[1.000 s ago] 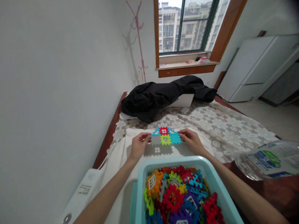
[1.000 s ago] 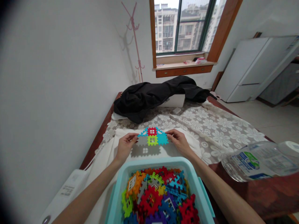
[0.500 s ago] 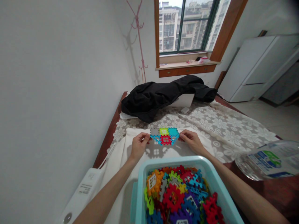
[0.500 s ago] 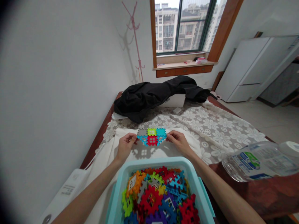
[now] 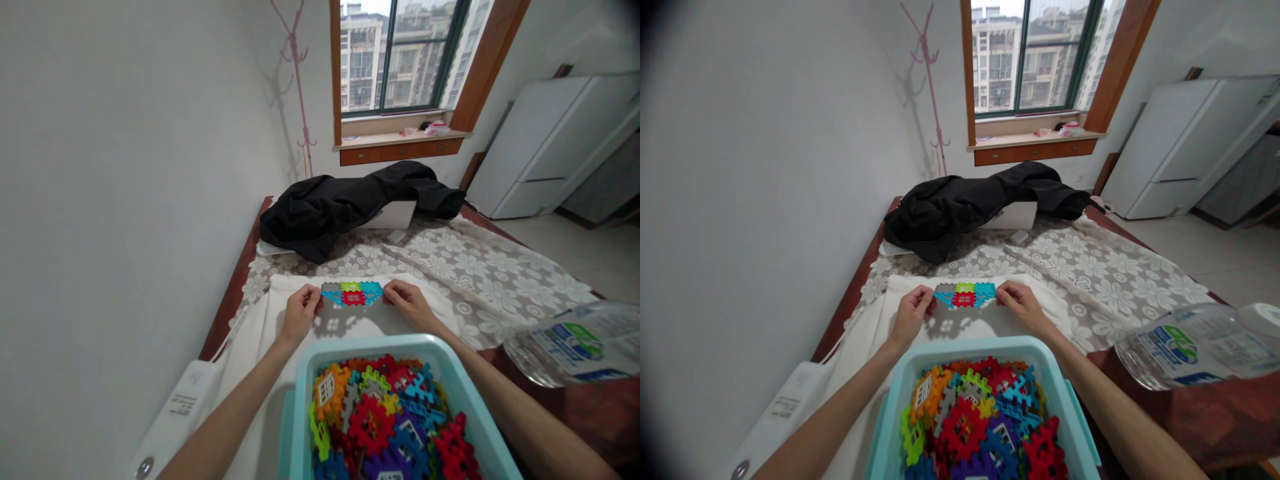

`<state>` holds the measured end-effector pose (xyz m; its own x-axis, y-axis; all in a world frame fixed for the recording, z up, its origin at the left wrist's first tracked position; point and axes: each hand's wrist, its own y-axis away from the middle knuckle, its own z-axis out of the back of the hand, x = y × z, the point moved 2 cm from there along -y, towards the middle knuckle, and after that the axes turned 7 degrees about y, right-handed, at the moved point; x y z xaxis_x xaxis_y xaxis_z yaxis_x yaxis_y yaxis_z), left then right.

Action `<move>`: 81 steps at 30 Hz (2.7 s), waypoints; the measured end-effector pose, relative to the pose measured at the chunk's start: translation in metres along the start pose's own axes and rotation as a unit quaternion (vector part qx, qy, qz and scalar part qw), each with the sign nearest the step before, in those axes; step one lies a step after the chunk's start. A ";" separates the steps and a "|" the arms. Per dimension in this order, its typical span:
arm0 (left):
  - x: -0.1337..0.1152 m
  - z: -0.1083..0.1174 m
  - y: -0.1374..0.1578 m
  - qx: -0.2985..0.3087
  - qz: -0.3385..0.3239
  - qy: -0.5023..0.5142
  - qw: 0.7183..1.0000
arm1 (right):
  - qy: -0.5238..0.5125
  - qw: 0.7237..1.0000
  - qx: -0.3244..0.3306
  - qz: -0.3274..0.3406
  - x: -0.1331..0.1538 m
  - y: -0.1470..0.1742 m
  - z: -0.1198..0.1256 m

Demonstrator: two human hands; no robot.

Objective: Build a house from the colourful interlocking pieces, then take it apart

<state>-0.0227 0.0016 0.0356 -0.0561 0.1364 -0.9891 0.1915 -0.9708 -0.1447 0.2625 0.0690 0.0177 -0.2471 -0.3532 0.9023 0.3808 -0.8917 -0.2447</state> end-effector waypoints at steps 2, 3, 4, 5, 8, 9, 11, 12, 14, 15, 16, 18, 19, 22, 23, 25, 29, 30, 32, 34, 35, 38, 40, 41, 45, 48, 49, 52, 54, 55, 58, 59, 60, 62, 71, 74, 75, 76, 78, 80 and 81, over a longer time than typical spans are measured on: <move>0.000 -0.001 0.000 0.009 0.001 0.001 1.000 | 0.011 1.000 0.003 0.009 0.001 0.000 0.000; 0.000 -0.001 0.000 0.012 0.002 0.002 1.000 | 0.016 1.000 0.004 0.013 0.001 0.000 0.000; 0.000 -0.001 0.000 0.015 0.002 0.003 1.000 | 0.020 1.000 0.005 0.016 0.001 0.000 0.000; 0.000 -0.002 0.000 0.017 0.003 0.004 1.000 | 0.024 1.000 0.007 0.017 0.001 0.000 0.000; 0.000 -0.002 0.000 0.019 0.008 0.012 1.000 | 0.026 0.999 0.011 0.016 0.000 0.000 0.000; 0.000 -0.002 0.001 0.019 0.010 0.015 1.000 | 0.023 1.000 0.013 0.014 -0.001 0.000 0.000; 0.000 -0.001 0.001 0.016 0.010 0.016 1.000 | 0.012 1.000 0.017 0.010 -0.001 0.000 0.000; 0.000 -0.001 0.001 0.015 0.009 0.014 1.000 | 0.005 1.000 0.019 0.008 -0.001 0.000 0.000; 0.000 -0.001 0.002 0.012 0.005 0.009 1.000 | -0.006 1.000 0.020 0.003 -0.001 -0.001 -0.001; 0.000 -0.001 0.002 0.011 0.002 0.009 1.000 | -0.010 1.000 0.018 0.001 -0.001 -0.001 -0.001; -0.001 0.000 0.002 0.010 0.000 0.008 1.000 | -0.013 1.000 0.016 -0.001 -0.001 -0.001 -0.001; -0.001 0.000 0.001 0.005 -0.004 0.007 1.000 | -0.019 1.000 0.012 -0.004 -0.003 -0.001 -0.001; -0.001 0.000 0.001 0.000 -0.004 0.006 1.000 | -0.022 1.000 0.011 -0.004 -0.004 -0.001 -0.001; -0.001 0.001 -0.001 -0.016 0.005 0.015 1.000 | -0.038 0.999 0.008 -0.006 -0.009 -0.001 -0.001; -0.001 0.001 -0.001 -0.019 0.011 0.023 1.000 | -0.044 0.999 0.007 -0.007 -0.011 -0.001 -0.001; 0.000 0.001 -0.002 -0.022 0.023 0.040 0.999 | -0.055 0.998 0.003 -0.012 -0.012 -0.002 -0.001; 0.003 0.002 -0.004 -0.036 0.040 0.048 0.997 | -0.073 0.997 -0.009 -0.024 -0.008 -0.002 -0.001; 0.003 0.003 -0.004 -0.041 0.039 0.045 0.997 | -0.075 0.997 -0.009 -0.027 -0.007 -0.003 -0.001; 0.003 0.004 -0.004 -0.044 0.032 0.040 0.998 | -0.075 0.997 -0.007 -0.029 -0.005 -0.003 0.000; 0.004 0.004 -0.004 -0.042 0.022 0.037 0.998 | -0.071 0.997 -0.006 -0.029 -0.003 -0.003 0.000; 0.005 0.004 -0.005 -0.040 0.018 0.038 0.998 | -0.070 0.997 -0.007 -0.030 -0.003 -0.003 0.000; 0.007 0.005 -0.006 -0.037 0.011 0.050 0.998 | -0.072 0.997 -0.014 -0.037 -0.004 -0.002 0.000; 0.008 0.006 -0.006 -0.038 0.010 0.060 0.997 | -0.076 0.996 -0.019 -0.040 -0.005 -0.003 0.000; 0.008 0.006 -0.007 -0.039 0.011 0.064 0.997 | -0.079 0.996 -0.021 -0.041 -0.006 -0.003 0.000; 0.008 0.007 -0.008 -0.038 0.010 0.075 0.996 | -0.084 0.995 -0.033 -0.043 -0.008 -0.004 0.000; 0.008 0.007 -0.008 -0.040 0.012 0.076 0.996 | -0.093 0.994 -0.036 -0.049 -0.009 -0.004 -0.001; 0.008 0.007 -0.008 -0.040 0.013 0.076 0.996 | -0.095 0.994 -0.036 -0.051 -0.009 -0.004 -0.001; 0.008 0.006 -0.008 -0.038 0.021 0.075 0.996 | -0.090 0.994 -0.034 -0.053 -0.010 -0.003 -0.002; 0.008 0.006 -0.007 -0.038 0.023 0.071 0.997 | -0.082 0.995 -0.036 -0.053 -0.012 -0.003 -0.002; 0.008 0.006 -0.007 -0.038 0.023 0.066 0.997 | -0.075 0.995 -0.038 -0.052 -0.013 -0.004 -0.002; 0.010 0.005 -0.008 -0.037 0.015 0.045 0.998 | -0.041 0.997 -0.035 -0.050 -0.016 -0.004 -0.002; 0.011 0.006 -0.008 -0.037 0.011 0.036 0.999 | -0.028 0.998 -0.029 -0.048 -0.017 -0.004 -0.002; 0.012 0.006 -0.008 -0.037 0.006 0.027 0.999 | -0.015 0.999 -0.023 -0.044 -0.017 -0.004 -0.002; 0.015 0.006 -0.009 -0.038 -0.006 0.006 0.999 | 0.012 0.999 -0.018 -0.029 -0.016 -0.005 -0.002; 0.015 0.004 -0.005 -0.034 -0.036 -0.070 0.996 | 0.075 0.996 -0.050 -0.004 -0.003 -0.002 -0.001; 0.010 0.002 -0.001 -0.003 -0.048 -0.108 0.993 | 0.021 0.997 -0.067 -0.015 0.001 -0.004 0.003; 0.008 0.001 0.000 0.012 -0.064 -0.133 0.989 | -0.001 0.997 -0.071 -0.015 0.005 -0.005 0.007; 0.006 -0.001 0.001 0.033 -0.084 -0.166 0.982 | -0.018 0.997 -0.073 -0.009 0.011 -0.005 0.012; 0.003 -0.005 0.003 0.083 -0.129 -0.240 0.959 | -0.030 0.998 -0.059 0.019 0.033 -0.003 0.028; 0.003 -0.008 0.005 0.119 -0.153 -0.302 0.933 | 0.003 0.997 0.004 0.072 0.066 0.005 0.046; 0.003 -0.008 0.005 0.127 -0.157 -0.322 0.925 | 0.035 0.992 0.058 0.102 0.085 0.013 0.053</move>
<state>-0.0138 -0.0013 0.0322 -0.6573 0.3528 -0.6660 -0.1647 -0.9296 -0.3298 0.2933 0.0426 0.1102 -0.2136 -0.5459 0.8102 0.5280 -0.7623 -0.3744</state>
